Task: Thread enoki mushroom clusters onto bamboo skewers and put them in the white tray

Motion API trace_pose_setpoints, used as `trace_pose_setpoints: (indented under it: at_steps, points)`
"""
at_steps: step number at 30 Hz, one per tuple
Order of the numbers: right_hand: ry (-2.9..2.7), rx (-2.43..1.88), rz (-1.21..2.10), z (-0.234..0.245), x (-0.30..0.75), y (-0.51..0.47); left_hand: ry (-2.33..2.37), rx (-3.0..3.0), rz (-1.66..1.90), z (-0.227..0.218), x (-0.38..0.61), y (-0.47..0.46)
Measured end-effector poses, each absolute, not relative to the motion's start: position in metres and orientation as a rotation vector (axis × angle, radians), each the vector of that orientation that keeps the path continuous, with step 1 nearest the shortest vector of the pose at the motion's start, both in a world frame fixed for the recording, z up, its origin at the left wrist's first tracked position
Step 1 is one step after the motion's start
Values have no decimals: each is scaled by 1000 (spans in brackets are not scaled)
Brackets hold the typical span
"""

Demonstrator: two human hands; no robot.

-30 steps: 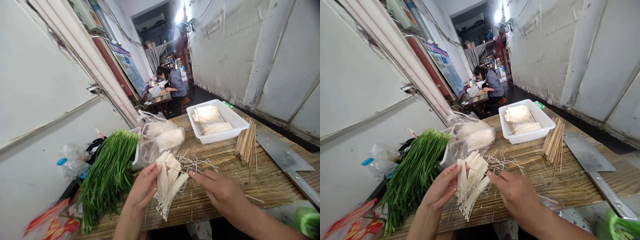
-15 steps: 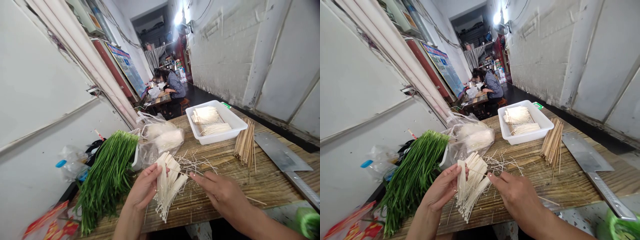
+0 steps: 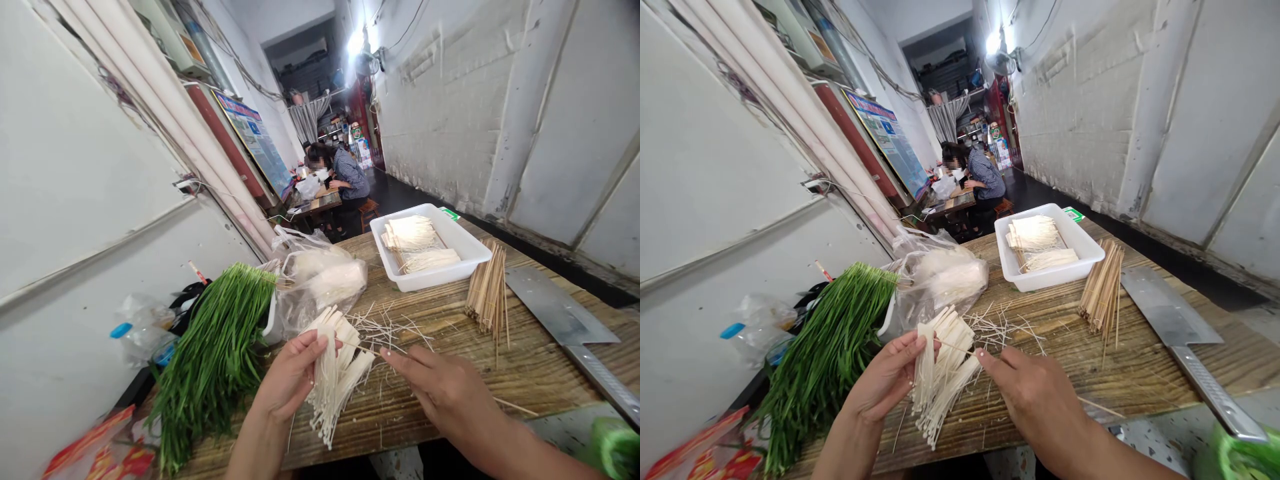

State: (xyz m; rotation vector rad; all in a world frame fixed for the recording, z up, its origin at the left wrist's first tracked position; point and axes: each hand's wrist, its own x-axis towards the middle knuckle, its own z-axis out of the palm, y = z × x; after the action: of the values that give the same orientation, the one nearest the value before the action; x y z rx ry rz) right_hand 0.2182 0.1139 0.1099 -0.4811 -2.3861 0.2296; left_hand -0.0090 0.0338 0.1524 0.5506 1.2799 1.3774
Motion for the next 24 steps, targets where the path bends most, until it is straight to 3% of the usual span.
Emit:
trace_pose_setpoints:
  at_steps: [24]
  points:
    - [-2377, -477, 265, 116, 222, 116, 1295, 688, 1240, 154, 0, 41]
